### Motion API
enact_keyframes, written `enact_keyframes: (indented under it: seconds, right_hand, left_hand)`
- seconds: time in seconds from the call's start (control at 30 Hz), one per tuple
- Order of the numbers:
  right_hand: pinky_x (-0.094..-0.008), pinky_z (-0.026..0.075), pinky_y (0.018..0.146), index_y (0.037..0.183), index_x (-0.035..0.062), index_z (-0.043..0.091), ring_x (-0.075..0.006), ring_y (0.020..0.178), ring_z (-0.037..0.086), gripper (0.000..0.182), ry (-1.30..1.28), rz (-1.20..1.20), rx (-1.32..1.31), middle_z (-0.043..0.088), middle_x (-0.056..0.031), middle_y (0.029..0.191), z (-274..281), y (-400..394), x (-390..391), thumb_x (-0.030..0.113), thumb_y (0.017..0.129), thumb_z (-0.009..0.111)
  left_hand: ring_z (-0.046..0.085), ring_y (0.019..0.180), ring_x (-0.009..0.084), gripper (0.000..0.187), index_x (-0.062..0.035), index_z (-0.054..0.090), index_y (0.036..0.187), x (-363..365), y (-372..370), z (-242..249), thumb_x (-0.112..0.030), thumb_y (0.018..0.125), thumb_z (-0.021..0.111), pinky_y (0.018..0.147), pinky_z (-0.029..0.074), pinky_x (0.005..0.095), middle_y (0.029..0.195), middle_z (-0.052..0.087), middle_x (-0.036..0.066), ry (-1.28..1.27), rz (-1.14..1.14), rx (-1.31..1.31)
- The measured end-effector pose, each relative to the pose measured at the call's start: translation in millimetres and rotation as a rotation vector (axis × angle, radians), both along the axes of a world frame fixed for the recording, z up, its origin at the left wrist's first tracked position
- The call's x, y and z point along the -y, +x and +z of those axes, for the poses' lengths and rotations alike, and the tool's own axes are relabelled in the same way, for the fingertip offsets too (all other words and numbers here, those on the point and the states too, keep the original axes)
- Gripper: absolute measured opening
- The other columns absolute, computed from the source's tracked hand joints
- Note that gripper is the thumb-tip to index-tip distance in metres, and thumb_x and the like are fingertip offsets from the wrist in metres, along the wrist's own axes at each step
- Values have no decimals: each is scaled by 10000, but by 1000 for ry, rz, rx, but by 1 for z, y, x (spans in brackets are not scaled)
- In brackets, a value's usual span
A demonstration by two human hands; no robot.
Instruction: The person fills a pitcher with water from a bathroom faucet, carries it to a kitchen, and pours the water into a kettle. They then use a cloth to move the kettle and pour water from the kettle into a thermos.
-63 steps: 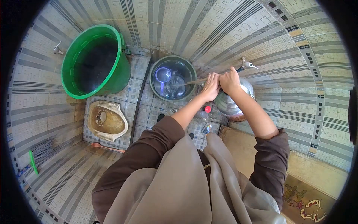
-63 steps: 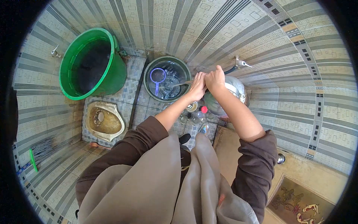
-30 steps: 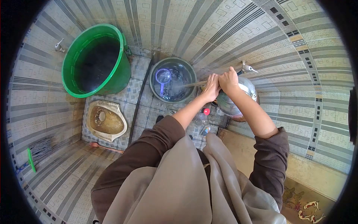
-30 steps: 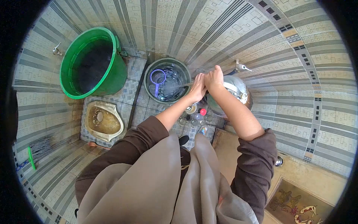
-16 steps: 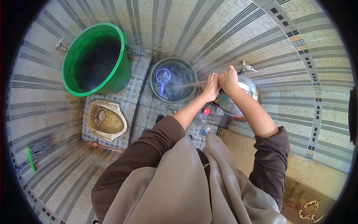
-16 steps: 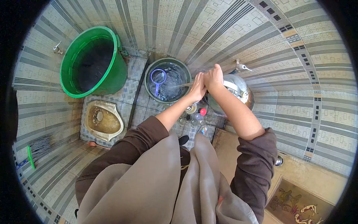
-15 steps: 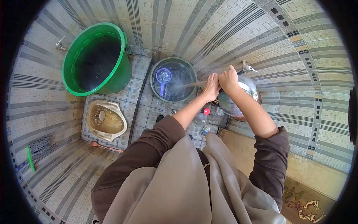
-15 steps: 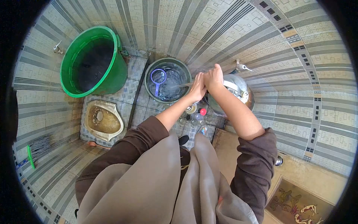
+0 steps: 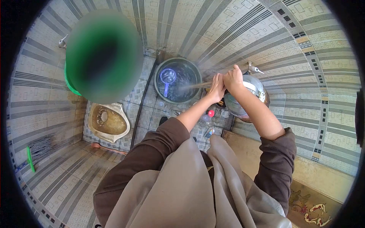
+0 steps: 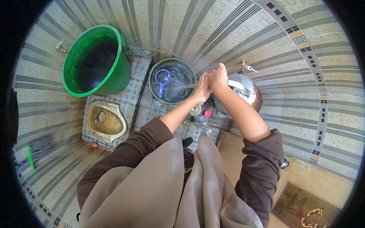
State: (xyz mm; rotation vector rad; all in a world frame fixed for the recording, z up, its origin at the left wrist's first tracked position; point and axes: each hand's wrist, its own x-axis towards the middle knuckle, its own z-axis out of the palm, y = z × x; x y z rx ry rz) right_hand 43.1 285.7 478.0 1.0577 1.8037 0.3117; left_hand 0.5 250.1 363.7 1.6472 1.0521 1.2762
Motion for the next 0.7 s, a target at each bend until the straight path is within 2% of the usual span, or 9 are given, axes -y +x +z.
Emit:
enact_keyframes:
  seconds: [0.23,0.3,0.53,0.6,0.7]
  right_hand:
    - [-309,271,796,894,193,632,-119,776,593,204,18,19,-21,635,18,856,-2,2,0,305,746,546]
    - [-306,270,797,889,193,634,-124,767,595,218,4,10,-5,636,17,848,-2,1,0,320,723,575]
    - [-304,270,793,868,194,637,-126,750,598,227,14,-4,-25,639,13,824,4,-4,1,339,697,602]
    - [-302,268,791,861,196,637,-121,765,595,207,19,-4,-21,640,15,817,4,-3,3,324,704,596]
    - [-303,268,785,861,194,638,-117,775,593,198,44,6,-34,640,15,813,0,-1,3,315,715,584]
  left_hand:
    - [361,950,377,334,36,365,996,-1,1,-1,-103,716,485,845,299,422,976,391,213,3,-20,-32]
    - [369,866,380,264,9,374,904,1,2,3,-8,682,516,759,302,441,880,389,201,93,72,55]
    - [362,871,390,273,12,364,912,1,2,0,-6,685,514,771,299,448,896,377,216,58,72,44]
    - [357,954,377,340,25,362,995,1,1,-2,-124,718,490,849,289,426,982,388,213,-20,3,3]
    - [357,952,377,332,24,364,987,1,1,-1,-138,723,486,845,291,424,976,388,215,-53,-1,9]
